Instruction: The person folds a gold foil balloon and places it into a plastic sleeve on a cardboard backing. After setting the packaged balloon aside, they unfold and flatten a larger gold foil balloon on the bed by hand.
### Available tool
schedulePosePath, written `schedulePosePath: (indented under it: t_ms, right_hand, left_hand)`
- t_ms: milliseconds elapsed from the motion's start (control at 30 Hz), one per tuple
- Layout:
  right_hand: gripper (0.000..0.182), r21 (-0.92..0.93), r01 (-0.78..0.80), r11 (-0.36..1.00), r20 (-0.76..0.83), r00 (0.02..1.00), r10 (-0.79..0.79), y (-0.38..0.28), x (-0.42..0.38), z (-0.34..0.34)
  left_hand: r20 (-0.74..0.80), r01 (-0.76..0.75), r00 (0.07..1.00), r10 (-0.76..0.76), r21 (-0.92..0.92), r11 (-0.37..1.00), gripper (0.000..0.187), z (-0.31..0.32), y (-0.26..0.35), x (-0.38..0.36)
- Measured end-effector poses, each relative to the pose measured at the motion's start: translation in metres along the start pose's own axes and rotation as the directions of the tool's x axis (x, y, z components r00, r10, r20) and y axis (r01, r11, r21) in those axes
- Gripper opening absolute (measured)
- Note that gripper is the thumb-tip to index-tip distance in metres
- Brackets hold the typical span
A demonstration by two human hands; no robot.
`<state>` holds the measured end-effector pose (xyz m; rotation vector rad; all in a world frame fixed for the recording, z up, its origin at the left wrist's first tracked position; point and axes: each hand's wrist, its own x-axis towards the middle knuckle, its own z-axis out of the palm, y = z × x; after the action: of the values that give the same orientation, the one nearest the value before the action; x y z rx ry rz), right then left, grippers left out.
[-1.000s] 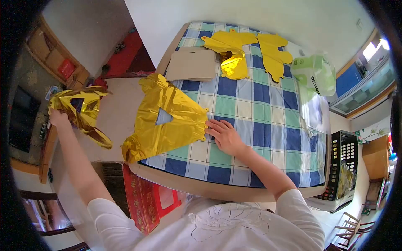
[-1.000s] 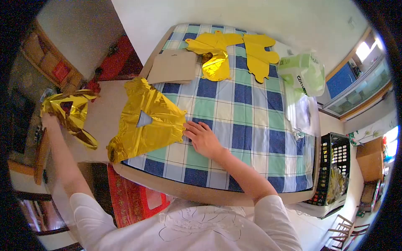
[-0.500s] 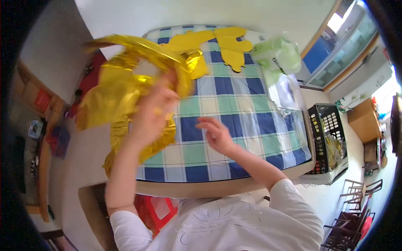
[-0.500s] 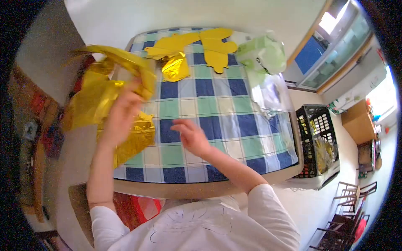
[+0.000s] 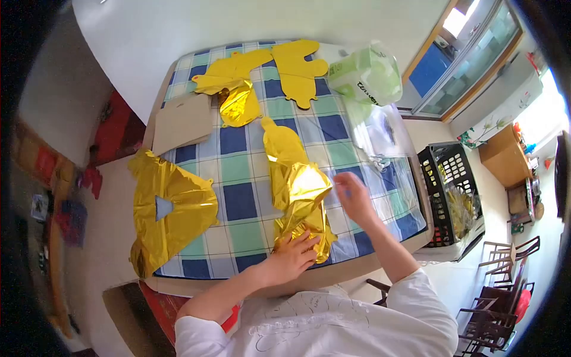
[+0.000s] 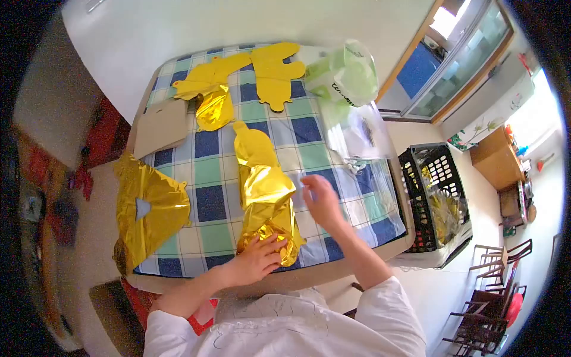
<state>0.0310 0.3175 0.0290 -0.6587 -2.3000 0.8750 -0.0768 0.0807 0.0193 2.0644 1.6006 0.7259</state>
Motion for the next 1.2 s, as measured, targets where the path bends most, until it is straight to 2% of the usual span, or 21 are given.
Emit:
schedulePosePath:
  t_ms: [33, 67, 100, 167, 200, 267, 300, 333, 367, 400, 500, 533, 633, 700, 733, 833, 867, 933, 1033, 1167, 1200]
  right_hand:
    - [0.032, -0.038, -0.053, 0.998, 0.129, 0.99, 0.058, -0.008, 0.006, 0.007]
    - [0.039, -0.107, -0.16, 0.981, 0.116, 0.978, 0.172, -0.021, 0.009, 0.02]
    - [0.046, -0.153, 0.049, 0.987, 0.055, 0.998, -0.041, -0.017, 0.013, 0.033]
    - [0.047, -0.192, -0.056, 0.98, 0.103, 0.992, 0.077, -0.02, 0.022, 0.048]
    - [0.044, -0.101, -0.118, 0.988, 0.163, 0.978, 0.133, -0.02, 0.027, 0.049]
    - [0.042, 0.002, -0.21, 0.978, 0.11, 0.972, 0.208, -0.023, 0.028, 0.045]
    - [0.041, 0.052, -0.248, 0.967, 0.087, 0.966, 0.243, -0.023, 0.028, 0.043]
    - [0.038, 0.063, -0.101, 0.993, -0.05, 0.993, 0.104, -0.017, 0.024, 0.042]
    - [0.037, 0.056, -0.103, 0.993, -0.069, 0.992, 0.107, -0.013, 0.019, 0.036]
    - [0.036, 0.05, -0.105, 0.993, -0.087, 0.99, 0.109, -0.011, 0.015, 0.029]
    - [0.036, 0.041, -0.087, 0.995, -0.124, 0.988, 0.091, -0.002, 0.007, 0.012]
    - [0.036, 0.015, -0.102, 0.995, -0.119, 0.988, 0.103, 0.002, 0.006, 0.007]
    - [0.037, -0.021, -0.185, 0.982, -0.067, 0.981, 0.184, 0.014, 0.007, -0.006]
    - [0.038, -0.083, -0.277, 0.957, 0.026, 0.96, 0.28, 0.012, 0.011, -0.016]
    - [0.04, -0.189, -0.252, 0.949, 0.041, 0.963, 0.264, 0.008, 0.014, -0.02]
    - [0.042, -0.416, 0.042, 0.908, -0.128, 0.986, -0.104, 0.012, 0.037, -0.03]
    - [0.042, -0.342, 0.028, 0.939, -0.098, 0.993, -0.066, 0.013, 0.05, -0.034]
    - [0.044, -0.389, 0.108, 0.915, -0.019, 0.992, -0.125, 0.021, 0.081, -0.035]
    - [0.048, -0.397, 0.225, 0.89, 0.128, 0.973, -0.189, 0.048, 0.134, -0.016]
    - [0.046, -0.383, 0.345, 0.857, 0.266, 0.93, -0.255, 0.068, 0.199, 0.027]
    - [0.047, -0.357, 0.338, 0.871, 0.253, 0.932, -0.258, 0.073, 0.21, 0.038]
  left_hand:
    - [0.0, 0.014, 1.0, -0.014, -0.013, 1.0, 0.018, 0.001, 0.001, 0.0]
    - [0.013, 0.011, 1.0, -0.011, -0.017, 1.0, 0.017, 0.001, 0.0, 0.0]
    - [-0.026, 0.019, 0.999, -0.021, -0.086, 0.996, 0.019, -0.003, 0.001, 0.002]
    - [-0.099, 0.026, 0.994, -0.049, -0.224, 0.974, 0.024, -0.015, 0.008, 0.003]
    - [-0.161, 0.056, 0.981, -0.109, -0.302, 0.952, 0.026, -0.018, 0.01, 0.004]
    - [-0.269, 0.095, 0.934, -0.236, -0.451, 0.888, 0.032, -0.024, 0.009, 0.003]
    - [-0.323, 0.118, 0.915, -0.241, -0.357, 0.927, 0.034, -0.027, 0.003, 0.004]
    - [-0.377, 0.147, 0.894, -0.241, -0.262, 0.954, 0.036, -0.029, -0.005, 0.004]
    - [-0.431, 0.179, 0.871, -0.236, -0.168, 0.969, 0.038, -0.031, -0.013, 0.002]
    - [-0.438, 0.271, 0.87, -0.228, 0.039, 0.962, 0.046, -0.032, -0.021, 0.001]
    - [-0.41, 0.455, 0.86, -0.303, 0.352, 0.818, 0.057, -0.042, -0.038, 0.006]
    - [-0.349, 0.494, 0.856, -0.381, 0.34, 0.8, 0.061, -0.041, -0.043, 0.003]
    - [-0.238, 0.524, 0.851, -0.467, 0.345, 0.779, 0.06, -0.037, -0.043, -0.001]
    - [-0.201, 0.517, 0.856, -0.476, 0.354, 0.78, 0.061, -0.039, -0.039, -0.002]
    - [-0.185, 0.514, 0.857, -0.481, 0.358, 0.779, 0.061, -0.04, -0.037, -0.002]
    - [-0.184, 0.499, 0.865, -0.467, 0.425, 0.755, 0.062, -0.048, -0.037, -0.003]
    - [-0.218, 0.499, 0.866, -0.45, 0.427, 0.754, 0.061, -0.054, -0.037, -0.001]
    - [-0.278, 0.496, 0.868, -0.412, 0.437, 0.75, 0.059, -0.071, -0.037, 0.008]
    - [-0.359, 0.409, 0.901, -0.244, 0.514, 0.754, 0.05, -0.107, -0.057, 0.05]
    - [-0.462, 0.244, 0.885, 0.06, 0.569, 0.785, 0.027, -0.129, -0.138, 0.131]
    - [-0.453, 0.223, 0.889, 0.069, 0.558, 0.8, 0.026, -0.134, -0.155, 0.151]
